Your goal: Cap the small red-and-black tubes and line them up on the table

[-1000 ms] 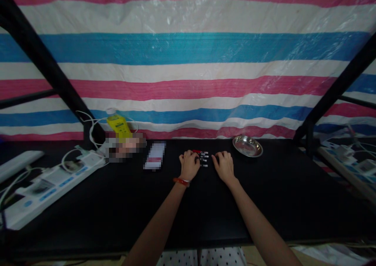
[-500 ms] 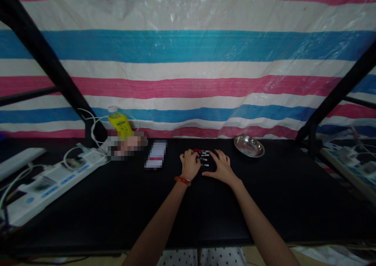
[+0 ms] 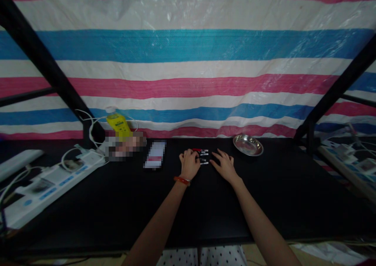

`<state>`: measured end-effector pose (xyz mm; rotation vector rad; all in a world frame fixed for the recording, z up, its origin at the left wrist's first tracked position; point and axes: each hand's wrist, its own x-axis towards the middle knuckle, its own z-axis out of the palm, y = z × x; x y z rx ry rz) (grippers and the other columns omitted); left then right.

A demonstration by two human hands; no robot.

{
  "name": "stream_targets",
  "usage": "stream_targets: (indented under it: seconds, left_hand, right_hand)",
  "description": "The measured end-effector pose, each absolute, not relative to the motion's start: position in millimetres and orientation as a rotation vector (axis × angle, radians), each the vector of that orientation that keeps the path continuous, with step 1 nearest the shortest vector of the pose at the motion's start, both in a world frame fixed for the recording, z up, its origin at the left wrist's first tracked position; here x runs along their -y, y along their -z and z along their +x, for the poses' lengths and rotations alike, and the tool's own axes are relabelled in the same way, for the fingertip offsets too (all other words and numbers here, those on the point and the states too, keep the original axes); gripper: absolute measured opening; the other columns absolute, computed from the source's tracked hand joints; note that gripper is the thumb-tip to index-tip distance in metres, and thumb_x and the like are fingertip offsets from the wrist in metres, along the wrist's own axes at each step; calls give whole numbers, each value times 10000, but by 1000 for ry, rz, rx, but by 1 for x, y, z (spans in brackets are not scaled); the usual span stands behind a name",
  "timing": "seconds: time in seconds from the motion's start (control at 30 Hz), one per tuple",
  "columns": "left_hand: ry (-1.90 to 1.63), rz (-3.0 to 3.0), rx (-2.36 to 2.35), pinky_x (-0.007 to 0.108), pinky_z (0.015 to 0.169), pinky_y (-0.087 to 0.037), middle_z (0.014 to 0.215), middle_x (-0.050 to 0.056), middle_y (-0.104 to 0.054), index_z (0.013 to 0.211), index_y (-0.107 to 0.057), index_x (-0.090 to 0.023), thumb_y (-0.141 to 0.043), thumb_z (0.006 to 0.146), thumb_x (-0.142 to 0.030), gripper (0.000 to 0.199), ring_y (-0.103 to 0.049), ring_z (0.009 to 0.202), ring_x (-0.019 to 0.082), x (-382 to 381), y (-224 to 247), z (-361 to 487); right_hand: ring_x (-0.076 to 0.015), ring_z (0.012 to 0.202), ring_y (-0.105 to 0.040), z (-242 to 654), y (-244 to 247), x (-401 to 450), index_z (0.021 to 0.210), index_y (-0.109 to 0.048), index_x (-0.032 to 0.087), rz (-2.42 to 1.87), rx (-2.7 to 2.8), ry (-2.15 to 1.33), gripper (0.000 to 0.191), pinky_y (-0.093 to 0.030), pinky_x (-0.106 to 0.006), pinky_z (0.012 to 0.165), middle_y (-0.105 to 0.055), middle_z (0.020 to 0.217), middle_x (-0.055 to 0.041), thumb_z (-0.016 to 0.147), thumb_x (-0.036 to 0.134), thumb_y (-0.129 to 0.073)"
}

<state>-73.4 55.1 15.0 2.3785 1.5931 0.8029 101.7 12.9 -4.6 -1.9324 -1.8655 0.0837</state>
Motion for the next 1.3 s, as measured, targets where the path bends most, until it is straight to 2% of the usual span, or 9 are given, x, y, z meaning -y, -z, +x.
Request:
stream_targets:
  seconds: [0.1, 0.17, 0.23, 0.37, 0.47, 0.73, 0.97, 1.13, 1.3]
  left_hand:
    - [-792, 2377, -1587, 386, 858, -289, 951, 49, -546, 819, -603, -217, -500, 746, -139, 149, -481, 968, 221, -55, -16, -73]
    - [-784, 2376, -1592, 384, 860, -287, 957, 49, -548, 820, -603, -218, -503, 747, -140, 145, -479, 974, 222, -54, -16, -72]
    - [-781, 2382, -1593, 381, 861, -286, 955, 48, -549, 820, -603, -218, -505, 754, -151, 136, -478, 977, 221, -54, -17, -72]
    - [-785, 2430, -1561, 382, 851, -288, 940, 48, -543, 811, -606, -213, -517, 769, -209, 98, -477, 961, 220, -54, -17, -72]
    - [-797, 2451, -1542, 389, 849, -285, 939, 50, -537, 803, -608, -205, -535, 775, -266, 99, -475, 949, 223, -54, -17, -71]
    - [-791, 2422, -1573, 384, 851, -280, 933, 42, -542, 790, -613, -207, -559, 774, -313, 119, -477, 947, 218, -53, -17, -71]
    - [-782, 2434, -1498, 343, 820, -310, 924, 32, -533, 800, -609, -211, -536, 807, -282, 102, -478, 931, 195, -53, -17, -71]
    - [-789, 2464, -1445, 333, 816, -320, 908, 34, -538, 821, -615, -212, -490, 854, -272, 142, -473, 933, 191, -54, -15, -71]
    - [-821, 2488, -1419, 327, 818, -319, 908, 30, -535, 831, -613, -215, -496, 865, -333, 169, -472, 927, 186, -55, -12, -71]
  right_hand:
    - [-238, 1106, -469, 105, 5, -14, 1102, -606, 239, -1936, 1777, -26, 310, -327, -421, 892, -565, 1197, -83, 871, 374, -451]
    - [-238, 1052, -491, 107, 6, -17, 1085, -614, 221, -1944, 1733, 32, 303, -349, -398, 857, -590, 1143, -87, 860, 356, -463]
    - [-249, 1089, -468, 108, 8, -20, 1153, -574, 200, -1944, 1720, 78, 366, -354, -390, 860, -553, 1205, -102, 847, 375, -477]
    - [-270, 1261, -329, 106, 11, -28, 1308, -427, 172, -1950, 1787, 80, 516, -310, -430, 948, -372, 1400, -120, 863, 434, -435]
    - [-254, 1283, -319, 105, 13, -31, 1314, -419, 152, -1947, 1822, 28, 497, -287, -427, 986, -397, 1387, -117, 888, 406, -394]
    - [-222, 1129, -483, 110, 16, -29, 1079, -607, 151, -1836, 1746, 45, 295, -367, -359, 915, -591, 1182, -95, 858, 242, -435]
    - [-211, 1019, -512, 108, 7, -23, 858, -662, 216, -1852, 1741, 81, 175, -348, -345, 840, -666, 1004, -37, 829, 252, -494]
    - [-193, 933, -532, 108, 3, -21, 826, -667, 216, -1836, 1746, 87, 184, -341, -328, 798, -678, 897, -32, 834, 233, -484]
    - [-208, 930, -538, 109, 4, -20, 868, -671, 203, -1834, 1728, 83, 195, -361, -340, 802, -675, 903, -48, 834, 237, -482]
